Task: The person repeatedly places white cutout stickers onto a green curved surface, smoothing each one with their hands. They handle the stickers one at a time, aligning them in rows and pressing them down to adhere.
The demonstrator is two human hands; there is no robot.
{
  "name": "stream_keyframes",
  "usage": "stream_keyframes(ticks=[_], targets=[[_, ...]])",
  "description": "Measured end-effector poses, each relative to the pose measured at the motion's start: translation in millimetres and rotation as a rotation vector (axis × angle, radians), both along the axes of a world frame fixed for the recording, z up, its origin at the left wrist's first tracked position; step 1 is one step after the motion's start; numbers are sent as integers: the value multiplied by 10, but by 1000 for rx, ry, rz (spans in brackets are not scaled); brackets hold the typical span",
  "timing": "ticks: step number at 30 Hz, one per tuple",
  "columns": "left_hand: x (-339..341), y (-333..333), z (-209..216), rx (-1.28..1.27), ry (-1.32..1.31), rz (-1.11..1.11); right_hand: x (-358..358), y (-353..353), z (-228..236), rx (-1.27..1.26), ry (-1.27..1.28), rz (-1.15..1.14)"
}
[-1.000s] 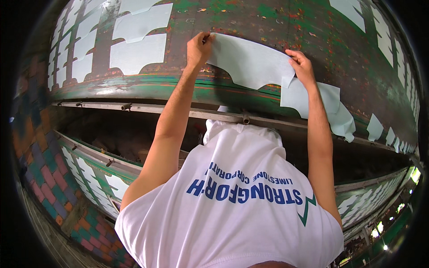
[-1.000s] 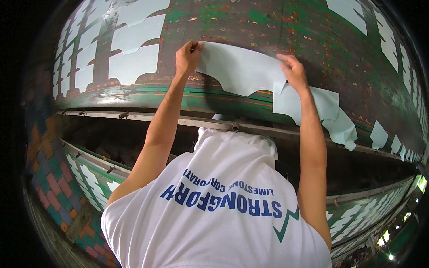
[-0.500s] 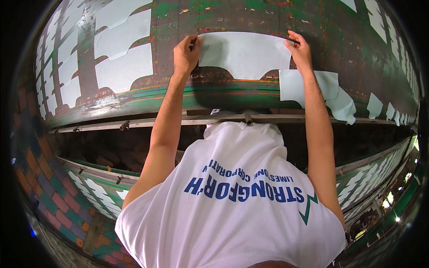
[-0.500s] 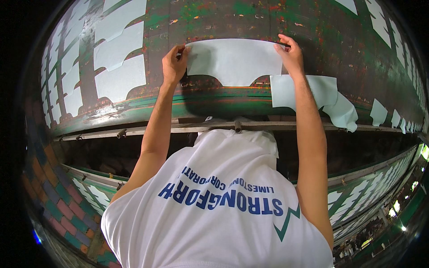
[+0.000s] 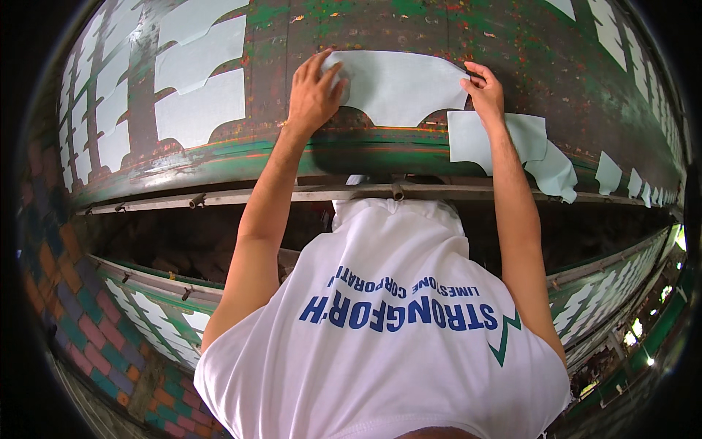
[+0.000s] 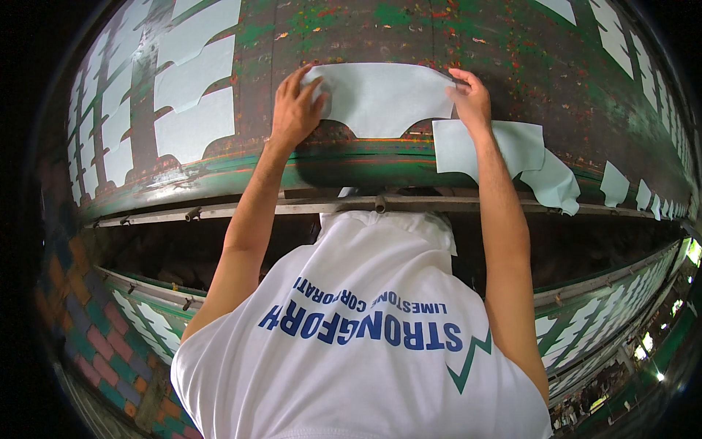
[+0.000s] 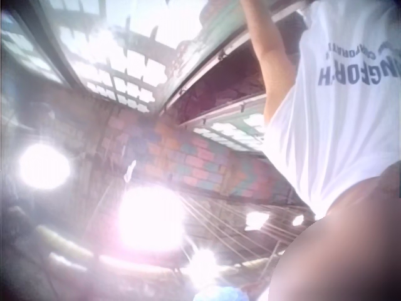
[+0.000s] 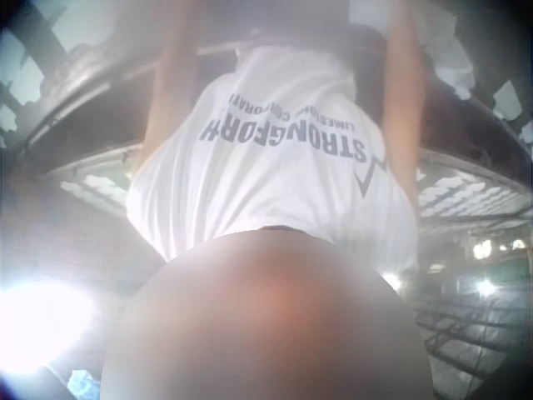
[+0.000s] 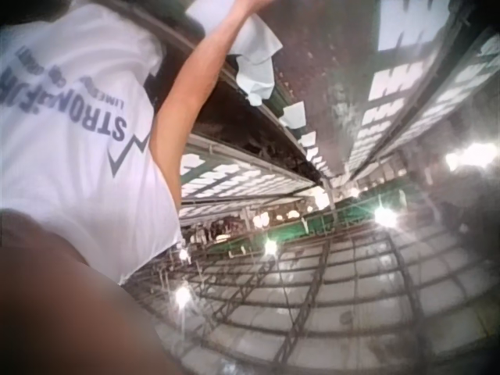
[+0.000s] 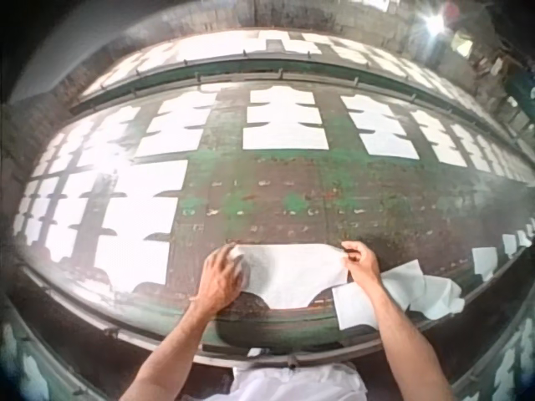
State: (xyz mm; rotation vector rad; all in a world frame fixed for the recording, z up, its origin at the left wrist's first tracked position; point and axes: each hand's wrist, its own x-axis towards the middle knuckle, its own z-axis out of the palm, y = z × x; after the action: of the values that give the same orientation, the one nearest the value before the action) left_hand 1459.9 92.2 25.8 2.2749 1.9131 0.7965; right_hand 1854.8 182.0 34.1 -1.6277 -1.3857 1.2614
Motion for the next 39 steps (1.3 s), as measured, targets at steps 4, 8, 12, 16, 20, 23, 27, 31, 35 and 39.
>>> stream_keyframes(ticks=[4,8,12,16,20,23,27,31,35,39], targets=[[221,-106,-128,-159,242,46,39,49,-89,50,-6,44],[824,-100,-148,-214,282,115,97,56,-137,150,5,90],[1740,55,-134,-203,197,27,276,62,-116,219,127,171],[2610,281,-126,-189,198,-39,701,72,-82,291,108,173],[3119,442,-113,-246,157,-48,1482,115,13,281,-49,211],[3097,435,-63,-257,101,-61,2040,128,90,193,-186,269],[2926,303,19,-200,28,-34,2432,65,170,187,-228,492],[2819,292,98,-254,-271,159,2453,97,152,206,-217,556],[2768,361,205,-213,-317,126,2497,126,115,240,-236,591],[2854,173,260,-242,-251,18,2516,116,67,293,-221,583]])
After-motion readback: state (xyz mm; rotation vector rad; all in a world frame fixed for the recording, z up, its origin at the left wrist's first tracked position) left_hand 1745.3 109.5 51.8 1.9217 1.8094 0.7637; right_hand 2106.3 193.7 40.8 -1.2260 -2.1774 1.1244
